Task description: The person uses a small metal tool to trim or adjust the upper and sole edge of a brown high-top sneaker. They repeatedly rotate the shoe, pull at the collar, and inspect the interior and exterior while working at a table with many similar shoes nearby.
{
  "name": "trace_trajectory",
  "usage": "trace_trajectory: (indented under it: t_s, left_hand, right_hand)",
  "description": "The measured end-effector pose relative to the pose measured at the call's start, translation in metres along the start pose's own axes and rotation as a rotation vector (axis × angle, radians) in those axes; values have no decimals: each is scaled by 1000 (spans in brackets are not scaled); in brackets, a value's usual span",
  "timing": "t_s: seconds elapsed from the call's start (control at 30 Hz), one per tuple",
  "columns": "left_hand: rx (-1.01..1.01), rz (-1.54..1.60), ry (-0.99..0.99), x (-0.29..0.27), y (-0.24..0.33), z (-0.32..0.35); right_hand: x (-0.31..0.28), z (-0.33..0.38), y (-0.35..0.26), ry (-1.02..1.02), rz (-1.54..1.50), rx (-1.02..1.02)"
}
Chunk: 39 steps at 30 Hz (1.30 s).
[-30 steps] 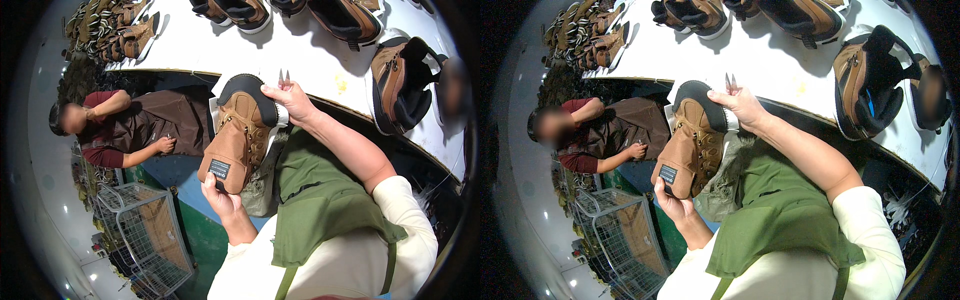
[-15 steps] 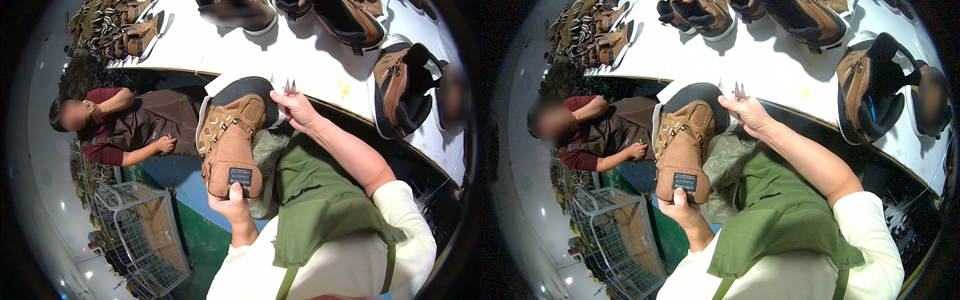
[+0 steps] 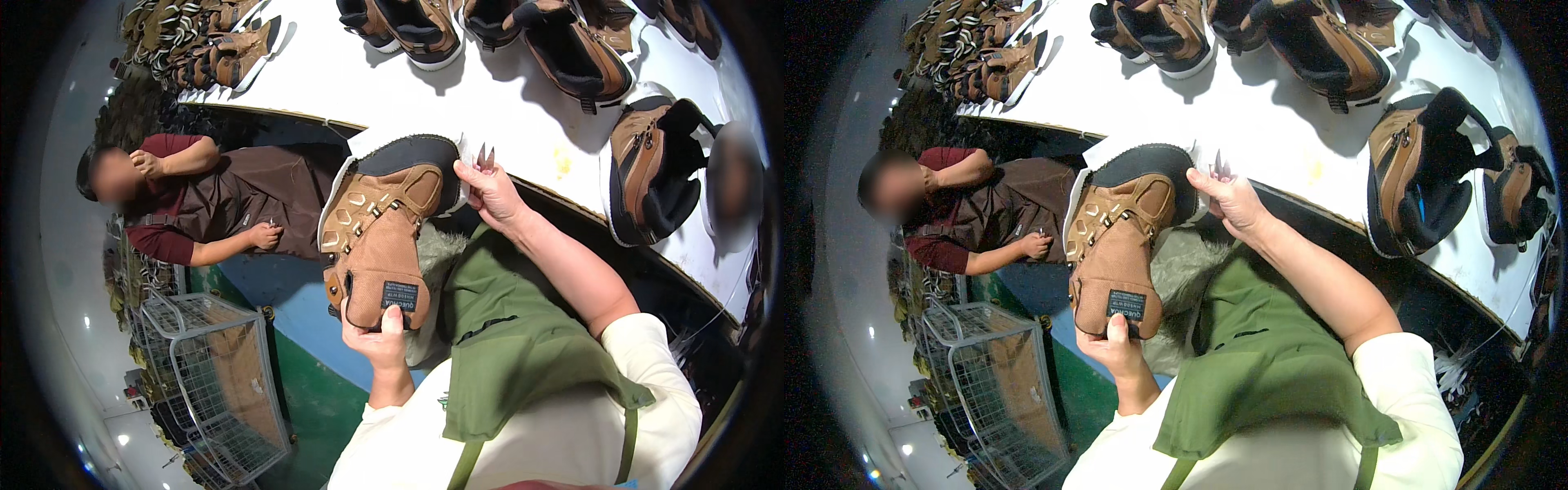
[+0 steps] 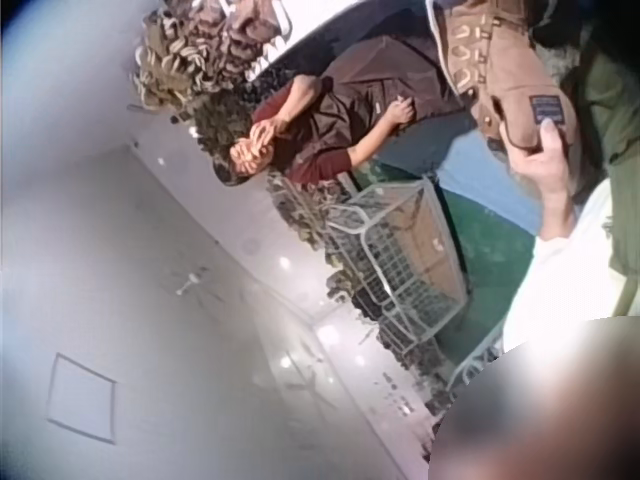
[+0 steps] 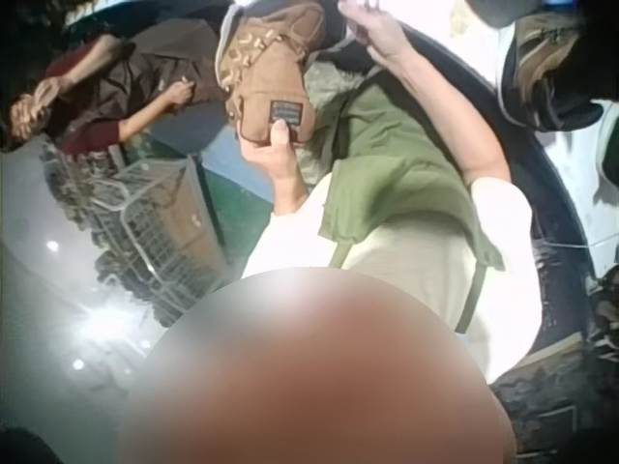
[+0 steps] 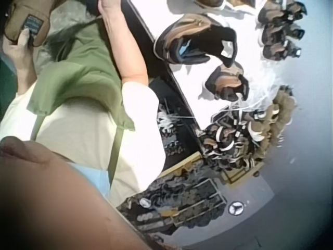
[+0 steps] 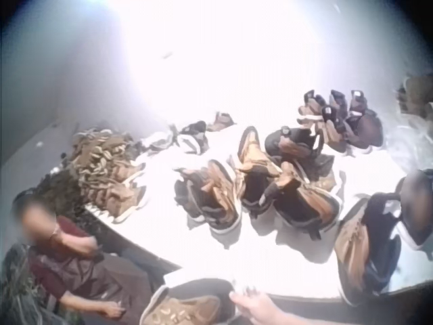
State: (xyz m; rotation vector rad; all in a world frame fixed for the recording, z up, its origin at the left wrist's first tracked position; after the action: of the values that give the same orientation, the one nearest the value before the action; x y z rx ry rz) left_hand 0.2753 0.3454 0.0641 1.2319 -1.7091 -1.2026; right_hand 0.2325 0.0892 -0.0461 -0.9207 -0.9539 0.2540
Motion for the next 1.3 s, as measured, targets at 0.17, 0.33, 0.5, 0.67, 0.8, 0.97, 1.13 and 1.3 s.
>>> trace_trajectory:
  t_s: [0.17, 0.33, 0.5, 0.67, 0.8, 0.97, 1.13, 1.3]
  left_hand:
    - [36, -70, 7, 0, 6, -2]
    - [80, -180, -21, -3, 7, 2]
    - [120, -298, -47, -3, 5, 7]
    - [214, -352, -99, 2, 8, 10]
    - [200, -325, -134, 1, 2, 10]
    - [237, -353, -144, 2, 5, 11]
    - [190, -316, -134, 2, 3, 10]
    - [124, -252, -101, 2, 1, 7]
  right_hand:
    - [6, 6, -6, 9, 67, -11]
    - [5, 3, -5, 13, 45, -23]
    - [1, 3, -1, 31, 46, -6]
    - [-4, 0, 2, 33, 38, -18]
    - [-5, 1, 2, 24, 50, -24]
    - [-5, 2, 1, 21, 41, -36]
    - [-3, 4, -1, 40, 41, -49]
    - [-5, 2, 1, 44, 77, -31]
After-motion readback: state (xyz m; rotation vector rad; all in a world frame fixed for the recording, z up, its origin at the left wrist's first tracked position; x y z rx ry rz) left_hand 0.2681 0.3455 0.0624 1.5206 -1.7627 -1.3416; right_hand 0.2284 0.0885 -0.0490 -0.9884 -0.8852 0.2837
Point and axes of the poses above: each hand's wrist, its own z-axis away from the middle knuckle, its own x-axis out of the palm, y = z × x, the point moved 8 cm from there along -z, towards the middle knuckle, and after that the axes turned 4 degrees about z, right-handed, at the moved point
